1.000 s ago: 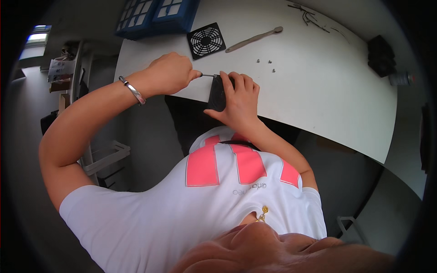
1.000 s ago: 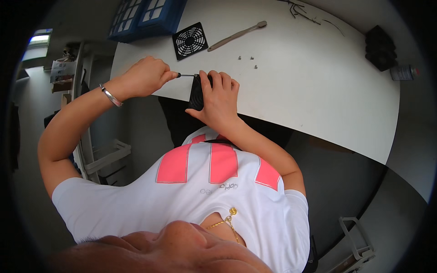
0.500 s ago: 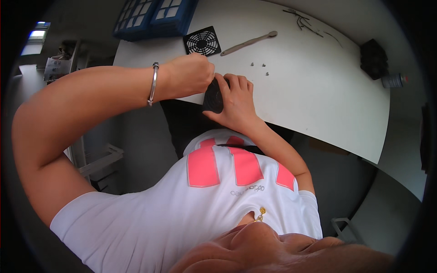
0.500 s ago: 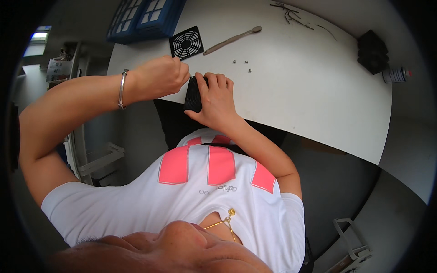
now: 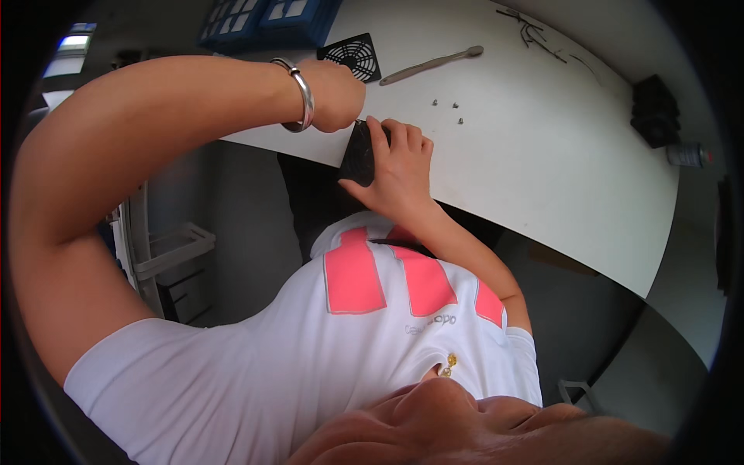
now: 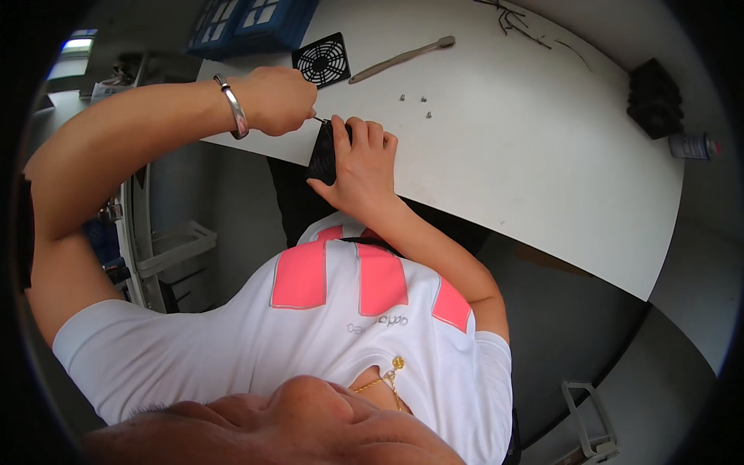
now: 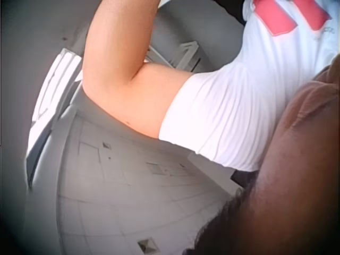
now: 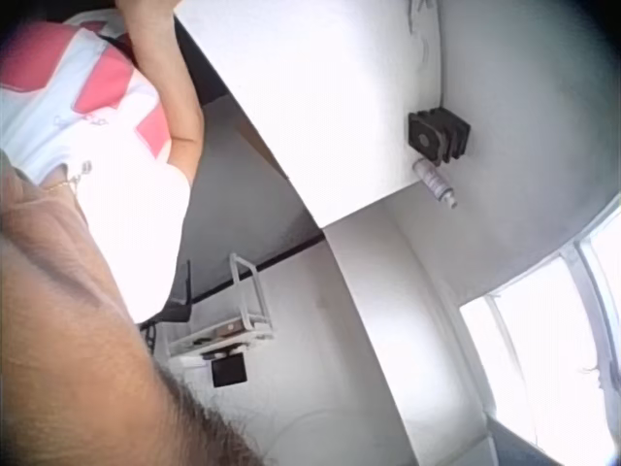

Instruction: The person disassembles a computer fan by using a screwdriver to remove screws from the housing and then lifting away the plastic grilles.

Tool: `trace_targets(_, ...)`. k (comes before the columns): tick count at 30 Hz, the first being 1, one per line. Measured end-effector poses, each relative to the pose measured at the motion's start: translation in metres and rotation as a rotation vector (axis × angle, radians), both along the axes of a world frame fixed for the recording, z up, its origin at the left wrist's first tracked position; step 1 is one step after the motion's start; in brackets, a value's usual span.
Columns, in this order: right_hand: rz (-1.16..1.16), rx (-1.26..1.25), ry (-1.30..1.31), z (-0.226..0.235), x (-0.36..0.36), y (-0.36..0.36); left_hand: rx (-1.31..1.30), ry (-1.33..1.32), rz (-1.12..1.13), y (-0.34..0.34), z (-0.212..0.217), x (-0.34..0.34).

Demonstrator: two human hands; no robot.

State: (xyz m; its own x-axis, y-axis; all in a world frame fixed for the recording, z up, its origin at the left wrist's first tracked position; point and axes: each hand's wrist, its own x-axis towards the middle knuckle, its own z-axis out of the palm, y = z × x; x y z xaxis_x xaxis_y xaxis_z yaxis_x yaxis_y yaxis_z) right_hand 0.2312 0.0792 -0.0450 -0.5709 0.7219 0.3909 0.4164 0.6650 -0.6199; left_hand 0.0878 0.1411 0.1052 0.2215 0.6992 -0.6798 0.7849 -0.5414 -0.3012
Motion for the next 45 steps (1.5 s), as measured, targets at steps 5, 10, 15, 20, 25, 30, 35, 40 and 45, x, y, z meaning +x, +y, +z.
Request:
trace_targets(5, -0.01, -0.034, -0.019, 0.0, 0.001, -0.002, -0.254, -0.092, 0.741, 0.007, 0.006, -0.01)
trace_targets(10, -0.013, 0.02, -0.049, 0.001, 0.001, -0.002, 0.246, -0.31, -0.247, -0.027, -0.013, -0.028)
trace_targets(15, -0.017, 0.02, -0.053, 0.001, -0.001, -0.003, 0.129, -0.156, -0.676, -0.018, -0.006, -0.02)
trace_targets(20, -0.016, 0.033, -0.072, 0.0, -0.001, -0.001, 0.149, -0.252, -0.42, -0.019, -0.012, -0.017)
trace_targets(25, -0.022, 0.031, -0.084, 0.004, -0.001, -0.002, -0.366, -0.296, 1.002, 0.017, -0.002, -0.037)
trace_targets(30, -0.025, 0.05, -0.079, 0.001, -0.002, -0.001, -0.152, -0.265, 0.465, -0.003, 0.001, -0.024)
trace_targets(35, -0.027, 0.038, -0.109, 0.004, 0.0, -0.002, 0.312, -0.299, -0.498, -0.013, -0.008, -0.027)
trace_targets(40, -0.021, 0.035, -0.104, 0.003, -0.001, -0.001, 0.111, -0.14, -0.684, -0.012, 0.002, -0.018)
trace_targets(45, -0.025, 0.041, -0.085, 0.004, -0.002, 0.0, -0.028, -0.188, 0.013, -0.005, -0.007, -0.025)
